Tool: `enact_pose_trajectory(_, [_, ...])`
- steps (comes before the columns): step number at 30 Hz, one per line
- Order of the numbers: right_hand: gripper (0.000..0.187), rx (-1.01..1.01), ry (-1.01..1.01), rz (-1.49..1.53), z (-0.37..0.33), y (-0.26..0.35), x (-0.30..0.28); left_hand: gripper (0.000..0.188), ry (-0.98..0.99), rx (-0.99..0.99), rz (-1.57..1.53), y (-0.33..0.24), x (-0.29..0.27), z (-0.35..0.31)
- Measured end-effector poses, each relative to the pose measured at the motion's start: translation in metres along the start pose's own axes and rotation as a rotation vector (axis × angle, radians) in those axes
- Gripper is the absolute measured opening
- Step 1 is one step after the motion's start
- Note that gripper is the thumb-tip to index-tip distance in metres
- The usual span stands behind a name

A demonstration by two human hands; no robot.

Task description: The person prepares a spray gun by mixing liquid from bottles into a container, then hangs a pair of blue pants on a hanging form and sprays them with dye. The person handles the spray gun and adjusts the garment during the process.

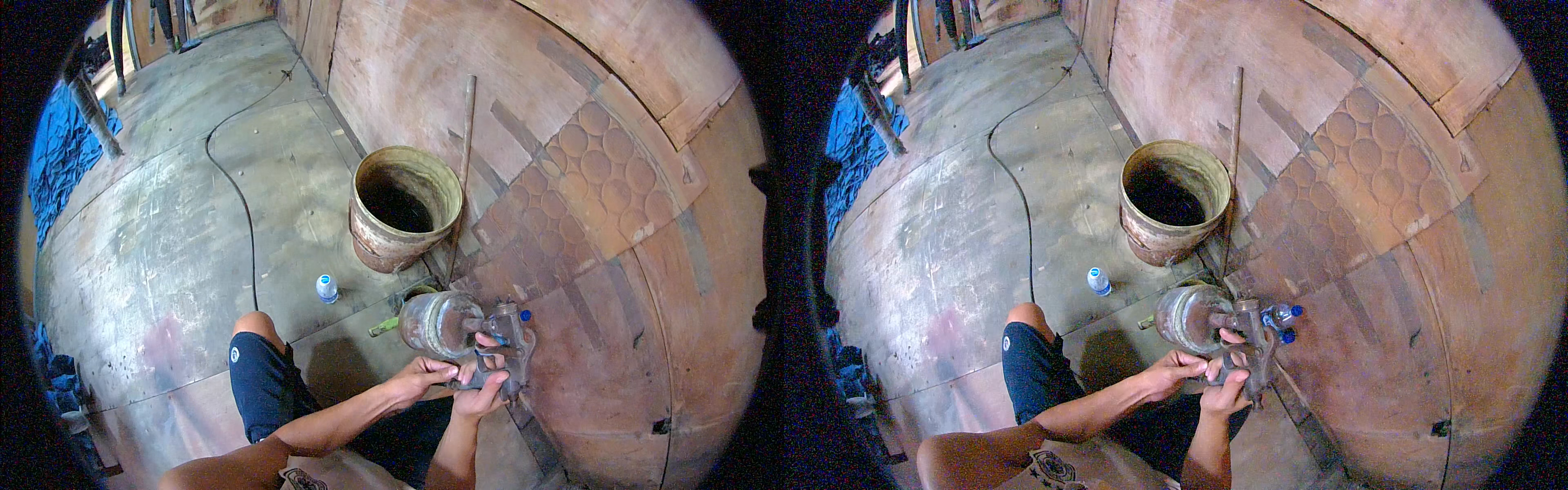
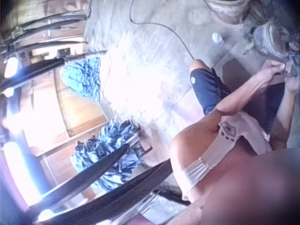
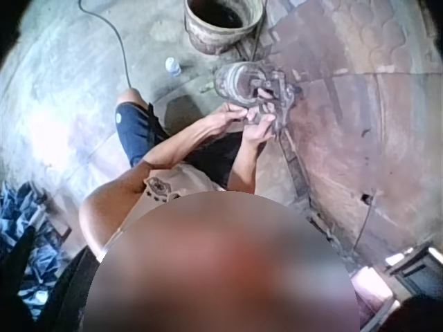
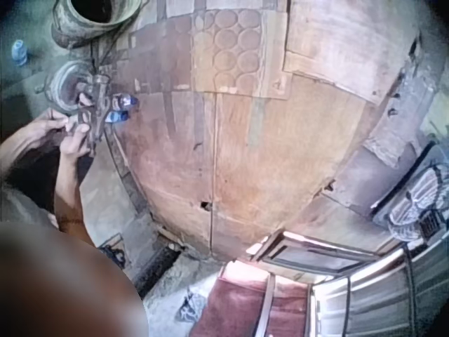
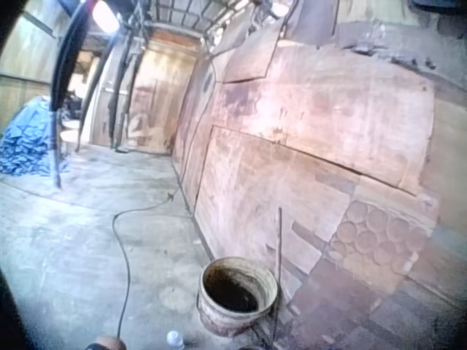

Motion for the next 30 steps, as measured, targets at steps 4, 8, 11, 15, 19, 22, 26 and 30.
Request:
enact_pose_trajectory(4, [0.076, 0.062, -0.029, 0.023, 0.000, -0.001, -0.003, 0.044, 0.037, 0.080, 0.032, -0.006, -0.006, -0.006])
enact_pose_trajectory(8, [0.078, 0.019, 0.026, 0.007, -0.002, 0.015, -0.003, 0.107, -0.119, -0.150, -0.463, -0.017, -0.028, -0.012])
enact_pose_trajectory(11, [0.073, 0.088, -0.005, 0.062, -0.013, 0.015, -0.003, 0.105, -0.143, 0.133, -0.495, -0.057, -0.025, -0.004])
enact_pose_trajectory(15, [0.059, 0.116, 0.099, 0.034, -0.023, 0.018, 0.004, 0.084, -0.045, 0.081, -0.674, -0.069, -0.013, -0.005])
enact_pose_trajectory(19, [0.031, 0.257, 0.233, -0.215, -0.031, 0.007, 0.014, 0.083, 0.004, -0.054, -0.769, -0.057, -0.013, -0.015])
enact_pose_trajectory(22, [0.033, 0.179, 0.354, -0.179, -0.032, 0.014, 0.024, 0.081, -0.002, -0.095, -0.815, -0.049, -0.018, -0.020])
enact_pose_trajectory(26, [0.047, 0.313, 0.513, -0.026, -0.035, 0.008, 0.020, 0.072, -0.039, -0.128, -0.802, -0.045, -0.025, -0.027])
enact_pose_trajectory(30, [0.067, 0.208, 0.573, 0.062, -0.034, 0.013, 0.017, 0.068, -0.132, -0.219, -0.704, -0.040, -0.037, -0.033])
Point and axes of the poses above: each hand's wrist, its own z-axis towards the middle knuckle, its own x-axis out of the palm, y = z × x, the point moved 8 cm from there along z, towards the middle knuckle, and after that the axes turned 10 degrees about -y, right-handed, at the moved point
